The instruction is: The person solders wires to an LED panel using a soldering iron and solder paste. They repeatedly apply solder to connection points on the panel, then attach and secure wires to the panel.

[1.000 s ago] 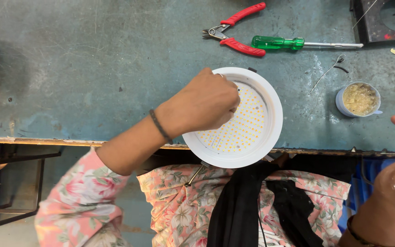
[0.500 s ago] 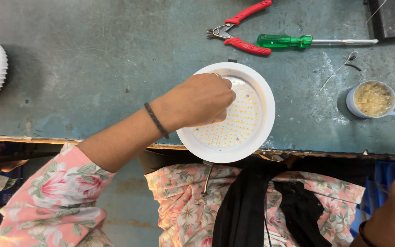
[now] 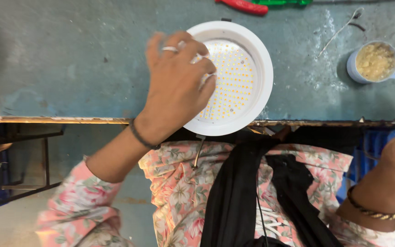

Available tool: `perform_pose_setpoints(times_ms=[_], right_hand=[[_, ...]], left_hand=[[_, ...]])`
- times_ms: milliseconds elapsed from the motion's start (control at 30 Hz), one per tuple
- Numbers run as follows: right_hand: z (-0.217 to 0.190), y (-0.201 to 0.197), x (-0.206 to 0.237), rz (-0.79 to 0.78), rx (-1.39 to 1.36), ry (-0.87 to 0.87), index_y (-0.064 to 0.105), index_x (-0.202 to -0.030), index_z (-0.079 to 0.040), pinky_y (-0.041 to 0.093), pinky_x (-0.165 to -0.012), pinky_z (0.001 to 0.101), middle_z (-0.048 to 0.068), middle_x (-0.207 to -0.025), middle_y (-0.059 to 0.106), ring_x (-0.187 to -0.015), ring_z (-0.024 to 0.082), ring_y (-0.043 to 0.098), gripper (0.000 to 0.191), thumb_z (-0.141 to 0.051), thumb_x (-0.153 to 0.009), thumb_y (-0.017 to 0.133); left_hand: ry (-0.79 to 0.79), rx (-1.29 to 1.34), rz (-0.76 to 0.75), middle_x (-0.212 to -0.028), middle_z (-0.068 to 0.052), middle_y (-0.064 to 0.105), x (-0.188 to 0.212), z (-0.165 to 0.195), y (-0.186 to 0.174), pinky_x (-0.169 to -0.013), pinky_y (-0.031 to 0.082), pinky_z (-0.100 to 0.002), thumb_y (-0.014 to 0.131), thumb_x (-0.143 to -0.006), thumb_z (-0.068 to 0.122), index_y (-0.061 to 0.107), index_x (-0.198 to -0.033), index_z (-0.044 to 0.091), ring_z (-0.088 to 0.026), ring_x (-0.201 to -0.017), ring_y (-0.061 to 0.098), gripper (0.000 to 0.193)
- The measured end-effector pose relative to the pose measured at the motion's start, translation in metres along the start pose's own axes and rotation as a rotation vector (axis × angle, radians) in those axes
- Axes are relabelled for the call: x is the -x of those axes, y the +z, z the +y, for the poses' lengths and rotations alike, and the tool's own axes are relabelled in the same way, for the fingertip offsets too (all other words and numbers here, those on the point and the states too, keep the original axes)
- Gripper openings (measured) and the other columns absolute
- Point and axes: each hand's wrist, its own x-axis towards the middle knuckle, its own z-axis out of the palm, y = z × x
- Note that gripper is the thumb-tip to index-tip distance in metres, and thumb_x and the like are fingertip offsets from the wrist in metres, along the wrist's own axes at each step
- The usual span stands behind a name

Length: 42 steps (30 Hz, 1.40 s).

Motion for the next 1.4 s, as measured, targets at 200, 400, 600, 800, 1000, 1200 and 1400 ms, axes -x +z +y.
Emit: perform_pose_setpoints(times_ms=[200,400,600,800,1000,1200,1400], right_hand=[[0.023,0.007,-0.024,-0.019,-0.080,0.196,0.054,-0.144,0.006,0.051,-0.113,0.0408,0.019,-0.141,0.059,-0.127,0.028,0.058,0.039,-0.021,-0.116,0.060],[0.021,0.014,-0.039,-0.183,0.194,-0.077,0.038,-0.158,0.009,0.033,-0.131,0.0486,0.027,-0.163,0.044,-0.154,0.040,0.042,0.072,-0.012,-0.106,0.083],[-0.005,0.019,-0.059,-0.317,0.133,-0.199,0.031,-0.167,0.001,0.038,-0.128,0.0412,0.015,-0.169,0.032,-0.154,0.033,0.044,0.088,-0.003,-0.102,0.090],[-0.019,0.032,-0.074,-0.379,0.041,-0.200,0.026,-0.167,-0.008,0.054,-0.119,0.0372,0.017,-0.161,0.038,-0.142,0.029,0.059,0.088,-0.001,-0.104,0.087],[-0.042,0.030,-0.061,-0.259,-0.050,-0.025,0.022,-0.169,-0.009,0.055,-0.115,0.0365,0.024,-0.152,0.050,-0.135,0.028,0.055,0.090,0.006,-0.099,0.076],[-0.116,0.047,-0.041,-0.295,-0.453,-0.093,0.028,-0.158,-0.024,0.058,-0.109,0.0359,0.014,-0.169,0.036,-0.136,0.022,0.055,0.095,0.010,-0.092,0.086],[-0.159,0.109,-0.052,-0.499,-0.268,-0.220,0.027,-0.139,-0.017,0.054,-0.114,0.0415,0.024,-0.162,0.041,-0.142,0.030,0.053,0.088,0.007,-0.077,0.084]], left_hand=[[-0.285,0.195,0.086,-0.137,-0.005,0.062,0.033,0.001,0.021,-0.113,0.029,-0.062,0.081,-0.086,0.021,0.078,-0.092,0.017,-0.045,-0.143,0.041,0.008],[-0.064,0.328,-0.006,-0.140,-0.002,0.064,0.027,-0.011,0.036,-0.121,0.025,-0.064,0.081,-0.091,0.020,0.081,-0.099,0.021,-0.045,-0.150,0.037,0.008],[-0.089,0.263,-0.092,-0.136,-0.004,0.064,0.013,0.007,0.026,-0.110,0.008,-0.079,0.079,-0.084,0.021,0.081,-0.089,0.021,-0.049,-0.144,0.033,0.006],[-0.256,0.289,-0.068,-0.140,-0.006,0.062,0.018,0.025,0.035,-0.106,0.025,-0.068,0.078,-0.084,0.024,0.080,-0.087,0.019,-0.048,-0.145,0.031,0.006],[-0.255,0.344,0.006,-0.139,-0.004,0.063,0.026,0.028,0.041,-0.109,0.033,-0.059,0.079,-0.084,0.024,0.081,-0.088,0.019,-0.046,-0.144,0.035,0.007],[-0.248,0.381,0.022,-0.136,-0.003,0.065,0.025,0.025,0.044,-0.110,0.035,-0.058,0.078,-0.081,0.022,0.082,-0.086,0.018,-0.044,-0.143,0.038,0.007],[-0.246,0.426,0.067,-0.134,-0.005,0.066,0.027,0.019,0.044,-0.107,0.036,-0.057,0.079,-0.078,0.024,0.081,-0.083,0.017,-0.044,-0.142,0.040,0.009]])
